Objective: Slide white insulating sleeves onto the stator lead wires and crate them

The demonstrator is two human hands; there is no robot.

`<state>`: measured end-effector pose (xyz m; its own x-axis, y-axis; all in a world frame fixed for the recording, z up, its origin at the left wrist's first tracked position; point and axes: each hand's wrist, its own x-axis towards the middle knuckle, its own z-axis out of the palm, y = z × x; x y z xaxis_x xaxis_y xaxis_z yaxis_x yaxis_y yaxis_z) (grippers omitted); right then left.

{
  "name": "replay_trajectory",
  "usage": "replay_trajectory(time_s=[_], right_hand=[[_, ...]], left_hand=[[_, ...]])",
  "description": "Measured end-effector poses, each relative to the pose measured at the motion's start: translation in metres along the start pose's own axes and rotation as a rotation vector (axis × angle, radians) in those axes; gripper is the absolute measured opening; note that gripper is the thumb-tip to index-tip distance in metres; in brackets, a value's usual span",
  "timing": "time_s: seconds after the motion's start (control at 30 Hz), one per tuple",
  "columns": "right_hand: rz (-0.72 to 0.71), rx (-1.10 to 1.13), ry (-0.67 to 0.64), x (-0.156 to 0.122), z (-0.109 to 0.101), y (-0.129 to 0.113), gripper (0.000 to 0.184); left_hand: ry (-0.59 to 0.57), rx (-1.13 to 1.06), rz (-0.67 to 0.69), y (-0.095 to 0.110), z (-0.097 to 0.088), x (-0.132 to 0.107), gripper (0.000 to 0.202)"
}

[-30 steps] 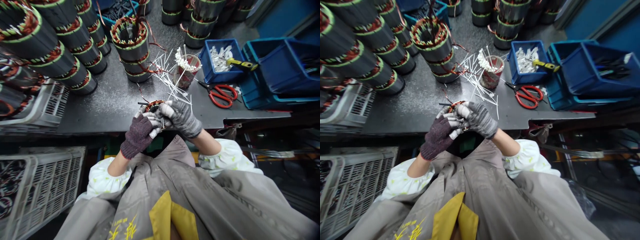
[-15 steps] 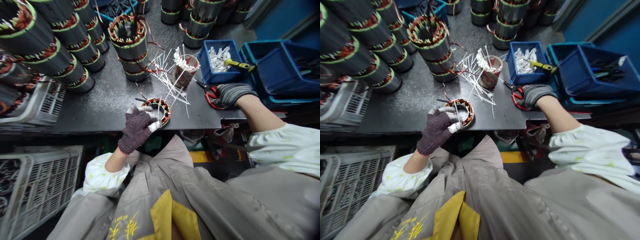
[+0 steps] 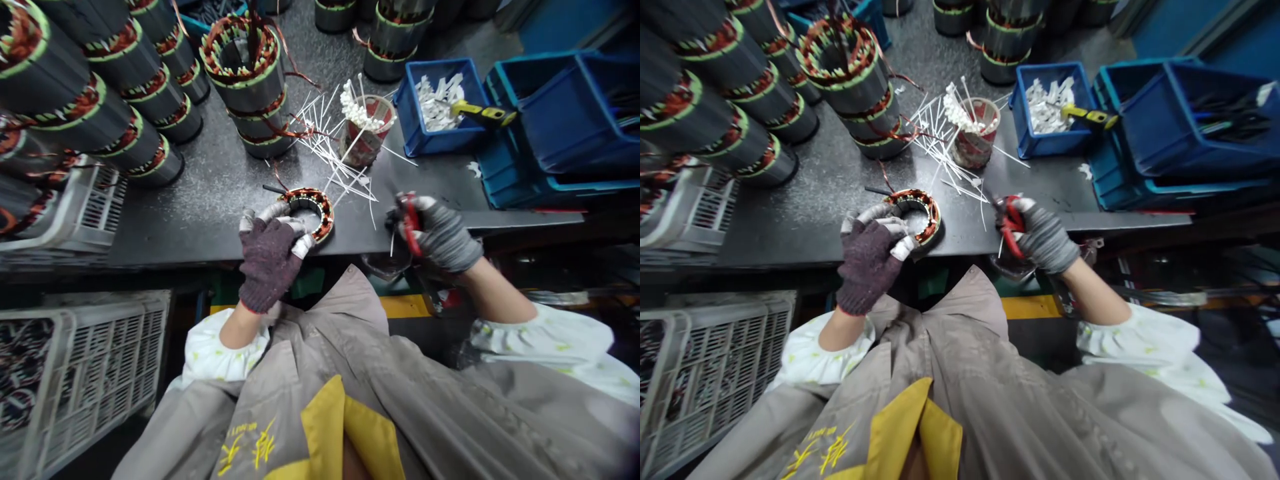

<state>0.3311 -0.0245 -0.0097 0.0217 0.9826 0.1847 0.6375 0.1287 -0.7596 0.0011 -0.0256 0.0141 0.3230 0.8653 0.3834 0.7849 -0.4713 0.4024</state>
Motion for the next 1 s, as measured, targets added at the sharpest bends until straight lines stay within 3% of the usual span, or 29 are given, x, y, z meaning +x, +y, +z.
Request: replay_trajectory(time_s=[0.1, 0.23, 0.47, 0.67, 0.8, 0.9, 1.0], right_hand=[[-0.121, -0.25, -0.158, 0.002, 0.029, -0.021, 0.051], [-0.263, -0.492, -0.236, 0.017, 0.055, -0.043, 0.07], [-0.296, -0.533, -0.248, 0.019, 0.057, -0.049, 0.064], [-0.231, -0.555, -0.33, 0.019, 0.054, -0.053, 0.07], [-0.067, -0.631, -0.432, 0.019, 0.046, -0.059, 0.05], [0.064, -0.637, -0.396, 0.02, 0.04, -0.064, 0.042], [0.063, -0.647, -0.329, 0.028, 0.046, -0.073, 0.052]], left_hand=[[-0.009, -0.031, 0.013, -0.015, -0.004, 0.006, 0.019], [0.003, -0.037, -0.004, -0.022, -0.007, 0.007, 0.019], [0.055, -0.045, 0.011, -0.021, -0.001, 0.004, 0.015], [0.1, -0.08, 0.004, -0.019, 0.001, 0.005, 0.012], [0.098, -0.084, 0.002, -0.017, 0.0, 0.005, 0.013], [0.124, -0.081, 0.023, -0.016, 0.001, 0.005, 0.012], [0.162, -0.085, 0.045, -0.016, 0.003, 0.004, 0.011]])
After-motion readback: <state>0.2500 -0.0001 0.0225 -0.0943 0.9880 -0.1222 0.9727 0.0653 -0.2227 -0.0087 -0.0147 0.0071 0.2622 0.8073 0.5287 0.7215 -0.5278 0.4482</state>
